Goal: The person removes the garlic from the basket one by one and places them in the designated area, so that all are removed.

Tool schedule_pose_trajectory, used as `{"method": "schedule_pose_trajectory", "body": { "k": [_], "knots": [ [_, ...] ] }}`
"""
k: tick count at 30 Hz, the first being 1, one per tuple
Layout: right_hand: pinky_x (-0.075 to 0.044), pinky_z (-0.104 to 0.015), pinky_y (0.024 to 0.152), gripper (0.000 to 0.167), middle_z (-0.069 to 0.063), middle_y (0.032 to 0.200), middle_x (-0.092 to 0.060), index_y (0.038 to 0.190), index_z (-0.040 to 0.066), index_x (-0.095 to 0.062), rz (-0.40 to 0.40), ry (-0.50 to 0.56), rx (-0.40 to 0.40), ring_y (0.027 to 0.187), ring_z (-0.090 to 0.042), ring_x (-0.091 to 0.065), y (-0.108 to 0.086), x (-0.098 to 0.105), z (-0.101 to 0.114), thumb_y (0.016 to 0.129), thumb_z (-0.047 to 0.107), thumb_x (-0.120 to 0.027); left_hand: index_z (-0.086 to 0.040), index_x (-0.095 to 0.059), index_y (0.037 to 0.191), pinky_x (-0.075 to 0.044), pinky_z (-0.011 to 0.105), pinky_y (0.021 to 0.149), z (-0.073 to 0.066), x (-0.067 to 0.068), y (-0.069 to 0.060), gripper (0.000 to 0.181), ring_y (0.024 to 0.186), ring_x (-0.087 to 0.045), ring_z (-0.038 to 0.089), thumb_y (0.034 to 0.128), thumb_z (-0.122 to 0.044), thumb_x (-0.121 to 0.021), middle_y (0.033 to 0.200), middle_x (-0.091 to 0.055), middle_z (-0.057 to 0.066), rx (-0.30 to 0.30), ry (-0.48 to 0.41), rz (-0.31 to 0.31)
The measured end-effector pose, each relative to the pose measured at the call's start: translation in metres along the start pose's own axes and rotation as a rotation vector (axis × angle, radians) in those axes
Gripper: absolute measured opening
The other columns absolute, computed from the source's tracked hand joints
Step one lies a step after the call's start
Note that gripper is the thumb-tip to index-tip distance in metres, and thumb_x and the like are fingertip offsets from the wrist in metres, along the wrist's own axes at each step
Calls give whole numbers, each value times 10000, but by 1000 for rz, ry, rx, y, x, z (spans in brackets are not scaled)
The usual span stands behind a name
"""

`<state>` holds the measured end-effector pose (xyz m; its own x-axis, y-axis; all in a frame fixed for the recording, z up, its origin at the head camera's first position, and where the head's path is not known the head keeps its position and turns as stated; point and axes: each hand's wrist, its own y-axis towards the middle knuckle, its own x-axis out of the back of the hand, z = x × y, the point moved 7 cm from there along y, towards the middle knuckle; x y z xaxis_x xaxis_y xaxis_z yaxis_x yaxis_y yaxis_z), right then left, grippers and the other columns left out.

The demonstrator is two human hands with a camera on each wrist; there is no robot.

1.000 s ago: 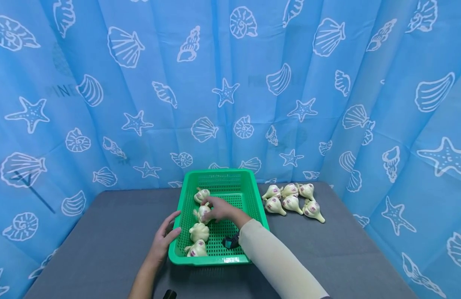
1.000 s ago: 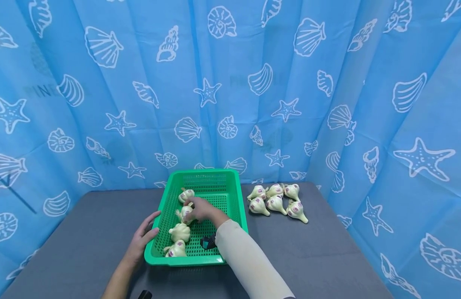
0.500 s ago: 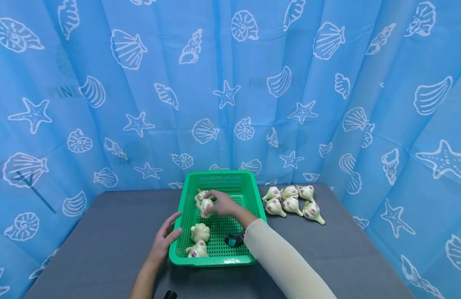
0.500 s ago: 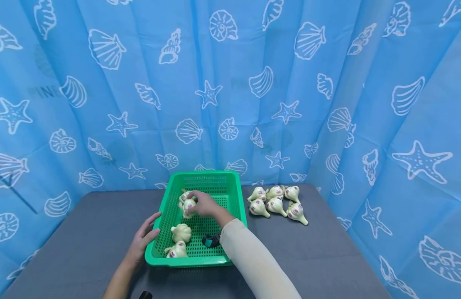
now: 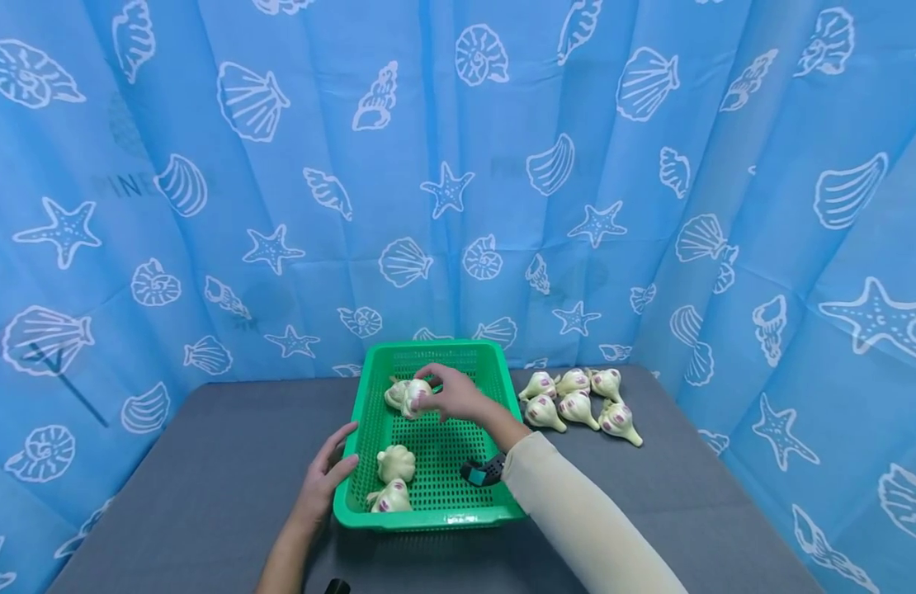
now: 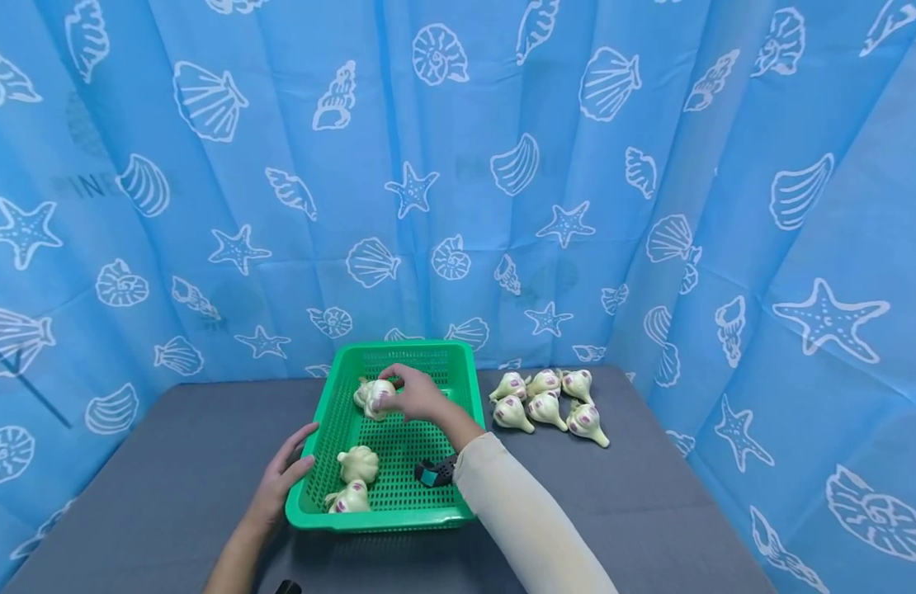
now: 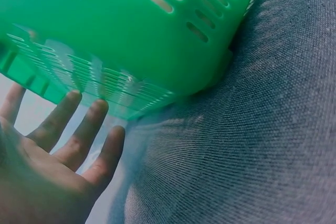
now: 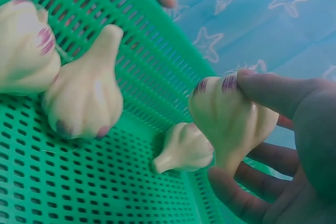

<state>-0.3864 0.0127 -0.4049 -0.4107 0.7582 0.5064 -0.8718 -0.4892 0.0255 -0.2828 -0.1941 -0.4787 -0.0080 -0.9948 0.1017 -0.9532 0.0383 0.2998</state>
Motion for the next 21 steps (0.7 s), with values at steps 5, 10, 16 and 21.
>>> {"method": "schedule_pose_trajectory", "body": {
  "k": [5, 10, 16, 21],
  "knots": [
    [-532, -351, 572, 473, -162, 1165, -571, 1301, 100, -550, -29, 18, 24, 836, -266, -628, -8, 14, 6, 879, 194, -743, -24, -389, 1469, -471, 278, 850, 0, 0, 0, 491, 1113, -530, 165, 991, -65, -496, 1373, -451, 280, 6, -6, -3],
    [-524, -345, 552, 465, -161, 1118, -601, 1292, 92, -556, -64, 45, 46, 850, -283, -630, -14, 28, 10, 876, 177, -745, -46, -385, 1477, -468, 274, 854, 1, 0, 0, 497, 1134, -515, 228, 996, -97, -501, 1381, -447, 270, 27, 1, -1],
    [-524, -341, 555, 476, -178, 1165, -600, 1295, 74, -558, -91, 65, 77, 865, -225, -628, -25, 43, 15, 868, 156, -751, -63, -382, 1482, -469, 278, 857, 3, 0, 0, 500, 1136, -518, 228, 998, -100, -501, 1387, -445, 262, 41, -2, -1],
    [-511, -333, 554, 491, -207, 1187, -580, 1314, 30, -538, -105, 77, 94, 877, -213, -614, -40, 56, 25, 876, 124, -738, -76, -388, 1481, -464, 277, 862, 5, 0, 0, 503, 1126, -522, 195, 995, -116, -512, 1392, -443, 248, 54, -1, -10]
  ]
}}
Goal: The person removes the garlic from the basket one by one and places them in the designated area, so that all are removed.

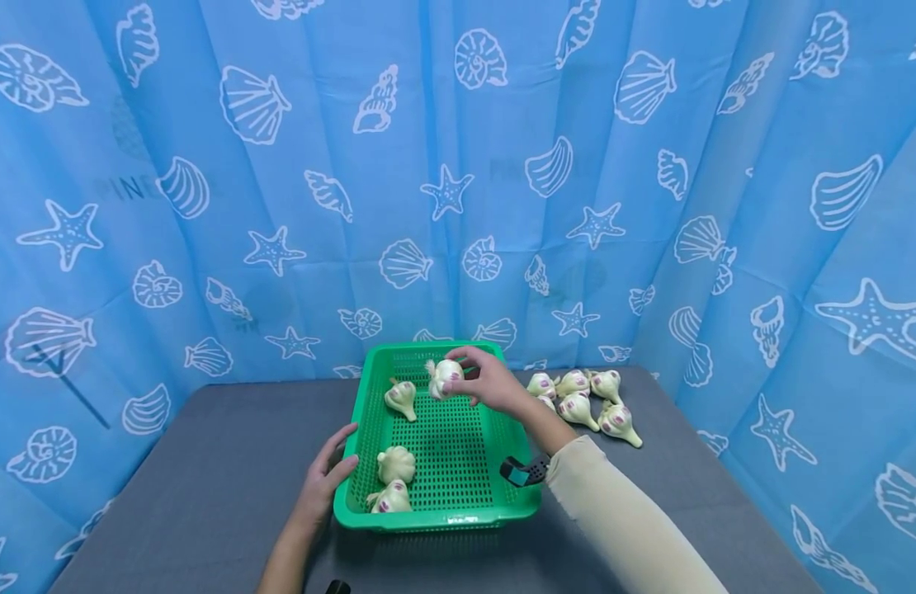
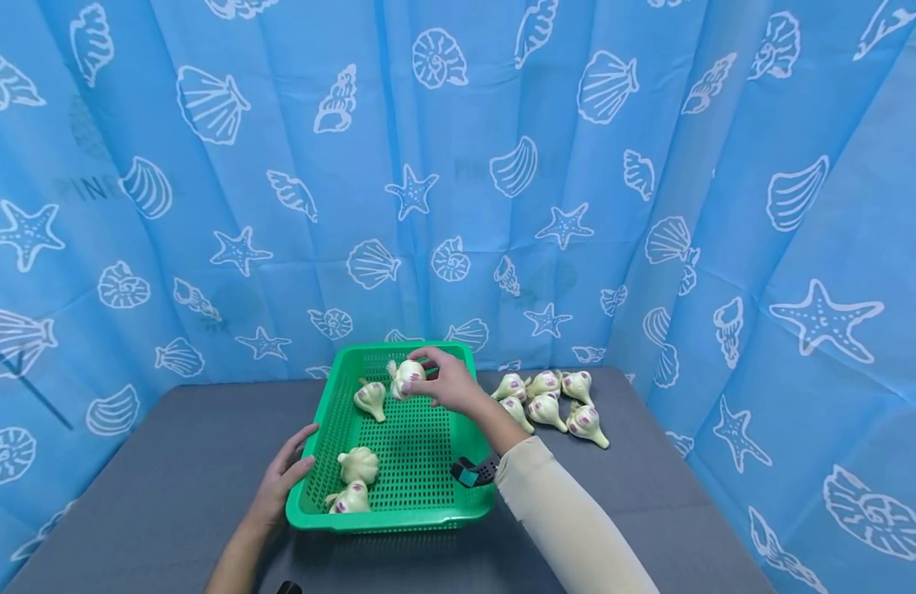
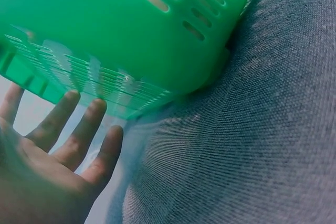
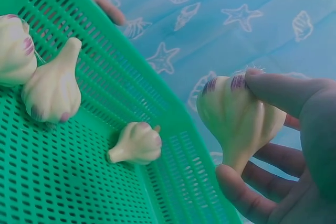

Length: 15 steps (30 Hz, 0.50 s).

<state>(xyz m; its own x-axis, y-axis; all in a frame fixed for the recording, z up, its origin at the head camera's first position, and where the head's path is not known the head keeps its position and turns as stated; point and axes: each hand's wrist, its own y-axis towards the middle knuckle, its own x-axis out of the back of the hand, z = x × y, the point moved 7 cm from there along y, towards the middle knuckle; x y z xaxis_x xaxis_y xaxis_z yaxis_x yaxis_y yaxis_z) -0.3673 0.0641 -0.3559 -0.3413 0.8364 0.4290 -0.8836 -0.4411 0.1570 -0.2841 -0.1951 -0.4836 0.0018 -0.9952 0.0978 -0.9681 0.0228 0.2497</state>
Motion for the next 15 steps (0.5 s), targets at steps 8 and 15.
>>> {"method": "schedule_pose_trajectory", "body": {
  "k": [8, 15],
  "knots": [
    [-544, -413, 617, 475, -164, 1180, -591, 1289, 114, -569, -72, -65, 4, 976, -288, -608, -14, 23, -8, 860, 187, -760, -56, -392, 1474, -475, 282, 848, 0, 0, 0, 495, 1086, -546, 133, 995, -104, -505, 1366, -455, 263, -29, -10, -1],
    [-534, -515, 660, 493, -183, 1213, -582, 1315, 105, -547, -99, -82, 21, 1009, -343, -589, -30, 39, -17, 874, 192, -748, -56, -391, 1475, -470, 288, 858, -2, 0, 0, 490, 1103, -535, 151, 998, -95, -497, 1365, -460, 259, -29, -6, 1]
  ]
}}
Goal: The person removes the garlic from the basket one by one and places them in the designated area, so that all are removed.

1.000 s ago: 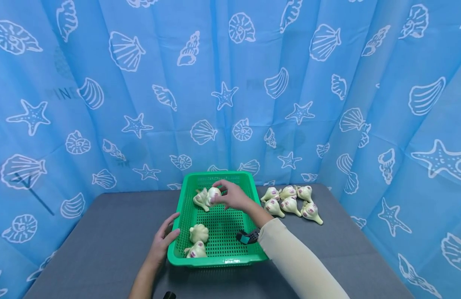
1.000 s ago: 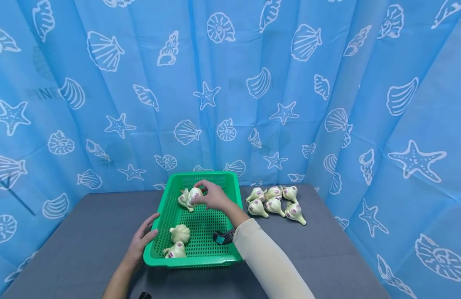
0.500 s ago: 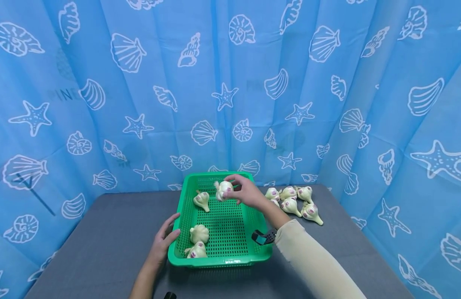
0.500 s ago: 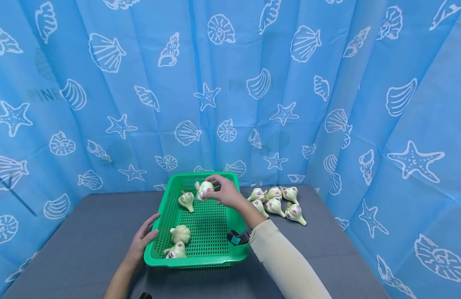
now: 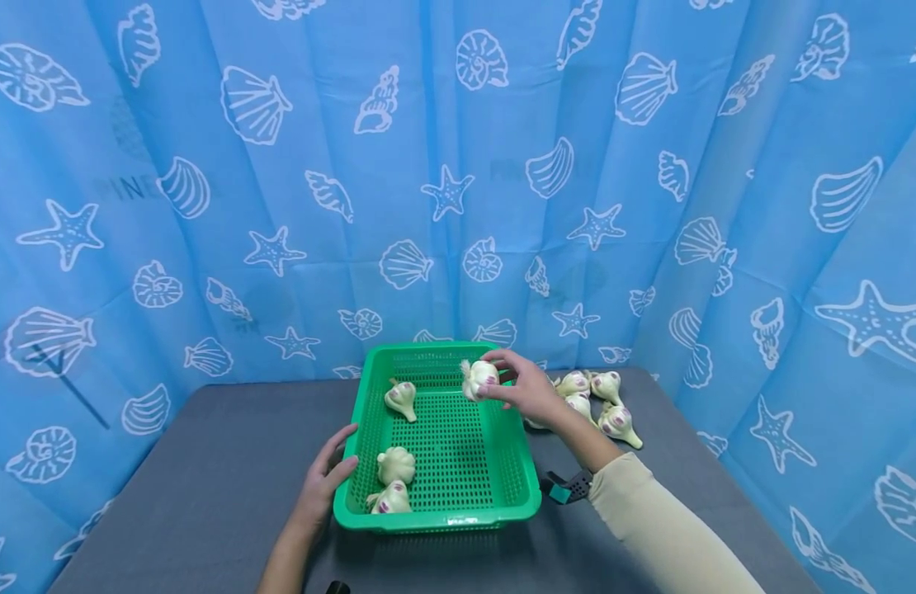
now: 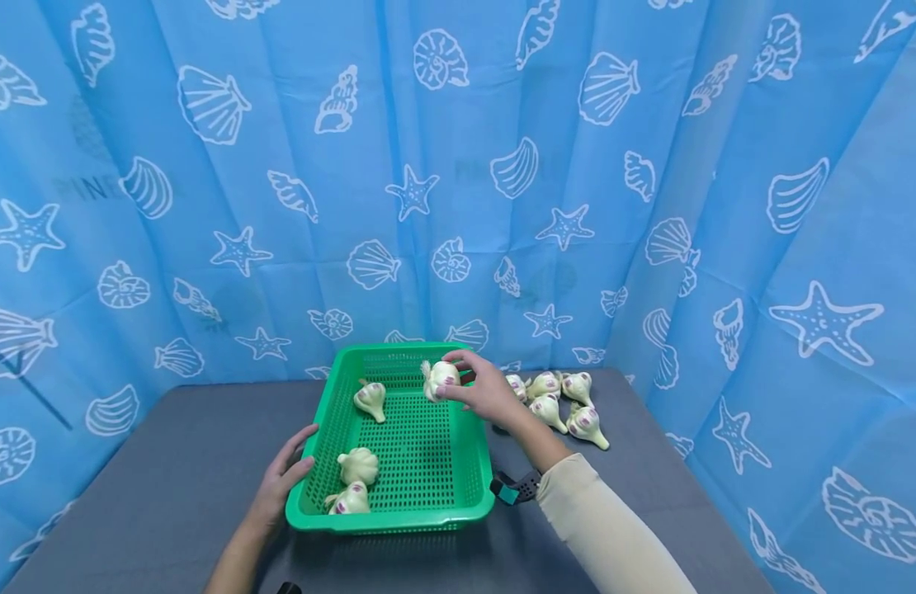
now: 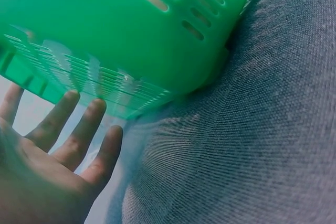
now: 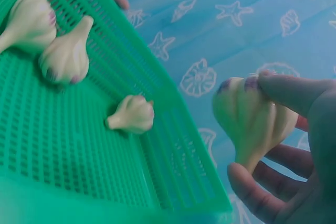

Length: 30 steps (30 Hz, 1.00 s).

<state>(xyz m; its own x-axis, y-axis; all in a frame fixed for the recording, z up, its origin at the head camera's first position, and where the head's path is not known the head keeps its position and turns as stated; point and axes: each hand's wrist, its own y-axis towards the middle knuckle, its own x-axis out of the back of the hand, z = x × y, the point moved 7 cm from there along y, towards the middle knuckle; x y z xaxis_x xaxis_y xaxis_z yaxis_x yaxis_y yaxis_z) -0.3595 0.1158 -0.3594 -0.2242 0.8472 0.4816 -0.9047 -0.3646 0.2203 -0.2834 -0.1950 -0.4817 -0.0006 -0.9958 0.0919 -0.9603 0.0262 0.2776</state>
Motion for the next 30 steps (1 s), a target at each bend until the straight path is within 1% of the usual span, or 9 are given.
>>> {"method": "schedule_pose_trajectory", "body": {
  "k": [3, 8, 11, 14, 18, 21, 25, 30],
  "knots": [
    [-536, -501, 651, 497, -196, 1243, -575, 1325, 104, -539, -42, 9, -2, 1008, -351, -589, -4, 10, -5, 878, 186, -741, -49, -392, 1473, -467, 281, 855, -1, 0, -1, 487, 1106, -530, 157, 999, -101, -494, 1366, -456, 261, 1, 8, -3],
    [-542, -415, 624, 492, -206, 1255, -568, 1340, 114, -528, -122, 13, -17, 1010, -345, -592, -13, 27, -15, 896, 198, -721, -47, -391, 1474, -470, 282, 852, -1, -1, -1, 489, 1096, -538, 149, 998, -95, -496, 1363, -458, 263, -1, 1, -7],
    [-539, -377, 621, 500, -234, 1289, -540, 1354, 86, -509, -151, 37, -15, 1037, -374, -582, -18, 35, -25, 909, 204, -707, -55, -395, 1474, -469, 284, 854, 0, -1, 0, 494, 1089, -543, 142, 994, -96, -504, 1361, -463, 254, 5, -5, -10],
    [-546, -428, 645, 511, -253, 1310, -519, 1361, 68, -498, -176, 70, -17, 1054, -395, -570, -23, 40, -36, 913, 204, -703, -73, -401, 1474, -464, 282, 860, 1, 0, 0, 499, 1090, -543, 134, 989, -107, -513, 1367, -464, 238, 19, -6, -12],
    [-538, -499, 673, 527, -270, 1315, -504, 1373, 32, -475, -196, 83, -33, 1034, -367, -575, -32, 43, -49, 920, 189, -692, -74, -399, 1476, -463, 284, 862, 2, 0, 1, 503, 1089, -543, 126, 988, -112, -513, 1370, -463, 236, 21, -4, -10],
    [-533, -509, 682, 535, -283, 1320, -487, 1381, 12, -454, -198, 79, -48, 1015, -328, -582, -38, 44, -58, 929, 184, -680, -66, -396, 1476, -467, 286, 858, 2, 0, 1, 502, 1084, -548, 127, 989, -102, -507, 1367, -463, 242, 12, -4, -6],
    [-530, -513, 683, 519, -279, 1305, -501, 1369, 24, -474, -213, 83, -70, 974, -292, -588, -44, 45, -68, 924, 184, -685, -62, -392, 1478, -467, 286, 858, 1, 0, 1, 501, 1084, -551, 125, 990, -96, -502, 1365, -464, 247, 1, -2, -4],
    [-535, -492, 673, 525, -262, 1281, -528, 1377, 28, -481, -219, 114, -103, 939, -237, -585, -50, 46, -79, 920, 177, -691, -73, -397, 1477, -464, 284, 860, 1, 0, 1, 499, 1090, -546, 129, 992, -108, -508, 1367, -463, 241, 8, -3, -6]
  ]
}}
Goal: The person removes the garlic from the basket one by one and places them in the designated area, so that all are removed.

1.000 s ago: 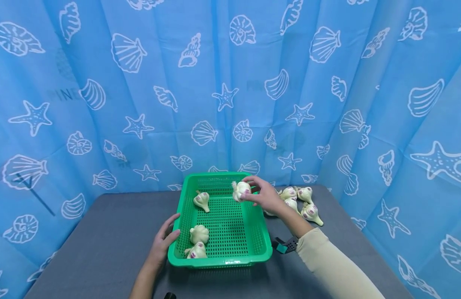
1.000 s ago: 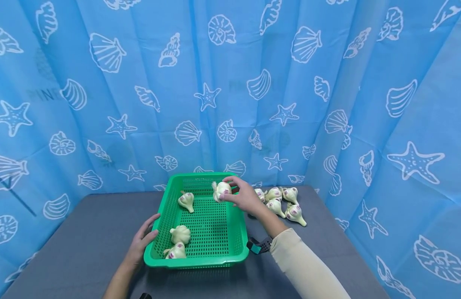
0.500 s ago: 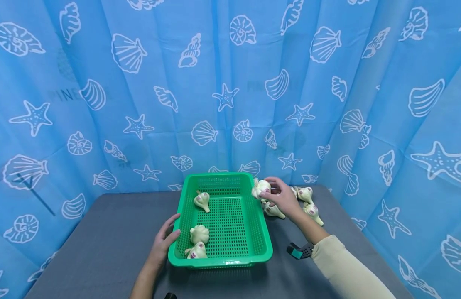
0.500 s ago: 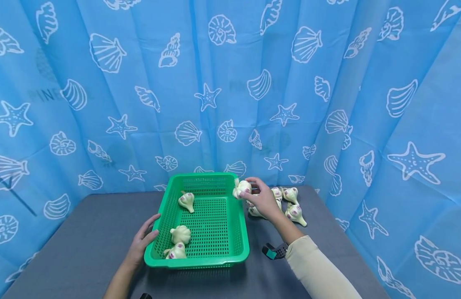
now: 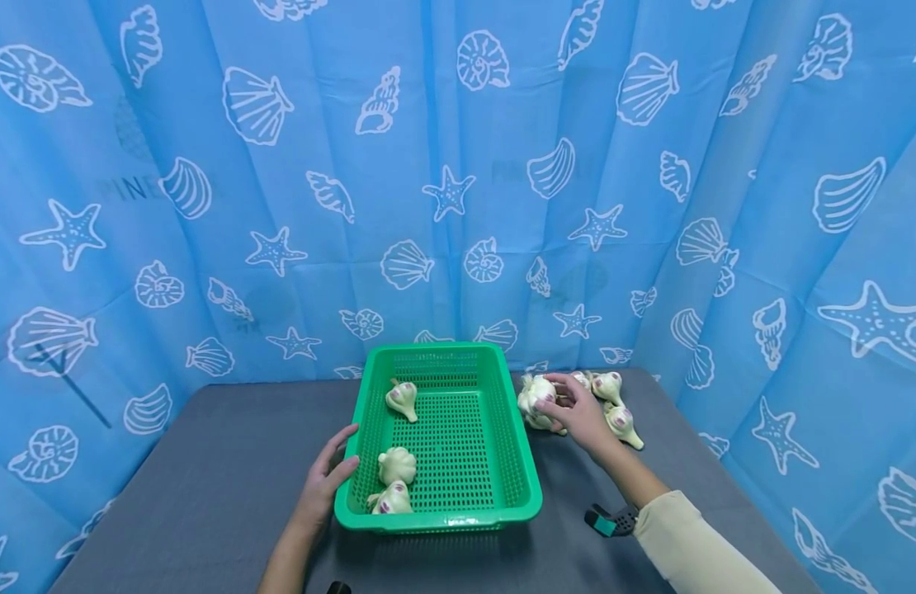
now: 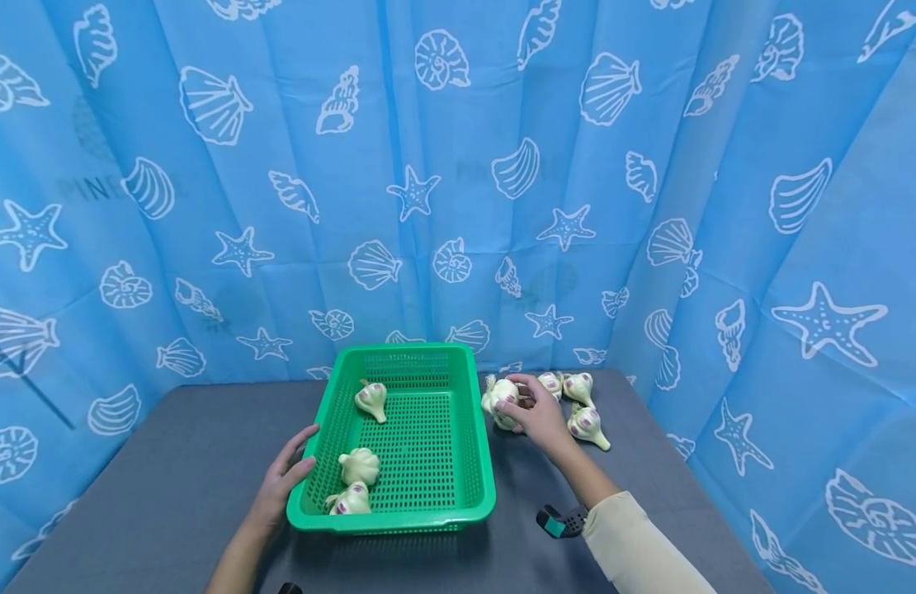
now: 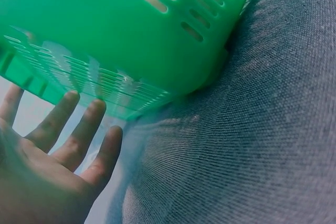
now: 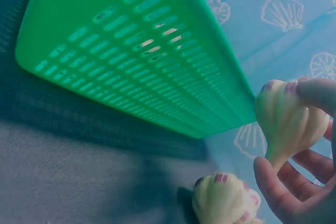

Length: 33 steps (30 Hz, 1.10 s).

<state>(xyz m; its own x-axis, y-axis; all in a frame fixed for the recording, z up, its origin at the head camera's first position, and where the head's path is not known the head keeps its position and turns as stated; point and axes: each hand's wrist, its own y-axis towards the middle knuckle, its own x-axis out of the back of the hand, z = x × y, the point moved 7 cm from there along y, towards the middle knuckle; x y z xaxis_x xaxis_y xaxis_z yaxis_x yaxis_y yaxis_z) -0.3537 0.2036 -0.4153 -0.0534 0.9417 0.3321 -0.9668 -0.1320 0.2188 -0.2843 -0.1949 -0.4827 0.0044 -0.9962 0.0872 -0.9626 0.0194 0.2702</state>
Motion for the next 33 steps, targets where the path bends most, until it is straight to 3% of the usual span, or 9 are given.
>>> {"method": "schedule_pose_trajectory", "body": {
  "k": [5, 10, 18, 26, 33],
  "knots": [
    [-541, -481, 676, 545, -261, 1283, -525, 1400, 11, -453, -14, 13, -35, 951, -195, -592, -5, 2, -10, 930, 171, -678, -79, -399, 1476, -468, 286, 856, 0, 0, 0, 495, 1092, -545, 150, 994, -112, -507, 1368, -461, 235, 9, 0, -2],
    [-545, -480, 675, 539, -275, 1280, -529, 1390, -8, -453, -30, 25, -62, 978, -245, -601, -11, 3, -20, 927, 148, -680, -85, -402, 1475, -465, 285, 860, 1, 0, 0, 492, 1104, -538, 170, 996, -126, -510, 1377, -457, 235, 16, 7, -6],
    [-548, -448, 625, 522, -272, 1233, -560, 1366, -10, -478, -28, -22, -104, 957, -258, -615, -23, 0, -44, 915, 142, -692, -95, -398, 1480, -465, 294, 862, 1, -1, -1, 498, 1105, -538, 170, 996, -125, -510, 1371, -461, 232, 22, 2, 0],
    [-546, -410, 590, 514, -268, 1218, -569, 1332, -14, -511, -46, -59, -122, 962, -280, -605, -28, -3, -54, 889, 138, -722, -80, -391, 1482, -466, 287, 862, 1, 0, 0, 500, 1089, -548, 122, 995, -111, -504, 1367, -463, 239, 8, -7, 0],
    [-529, -390, 543, 502, -248, 1166, -599, 1312, -29, -521, -26, -108, -126, 913, -265, -608, -31, -6, -61, 878, 117, -728, -98, -395, 1482, -460, 293, 869, 1, 0, 0, 499, 1121, -528, 192, 998, -133, -511, 1376, -461, 232, 26, 9, -1]
  ]
}}
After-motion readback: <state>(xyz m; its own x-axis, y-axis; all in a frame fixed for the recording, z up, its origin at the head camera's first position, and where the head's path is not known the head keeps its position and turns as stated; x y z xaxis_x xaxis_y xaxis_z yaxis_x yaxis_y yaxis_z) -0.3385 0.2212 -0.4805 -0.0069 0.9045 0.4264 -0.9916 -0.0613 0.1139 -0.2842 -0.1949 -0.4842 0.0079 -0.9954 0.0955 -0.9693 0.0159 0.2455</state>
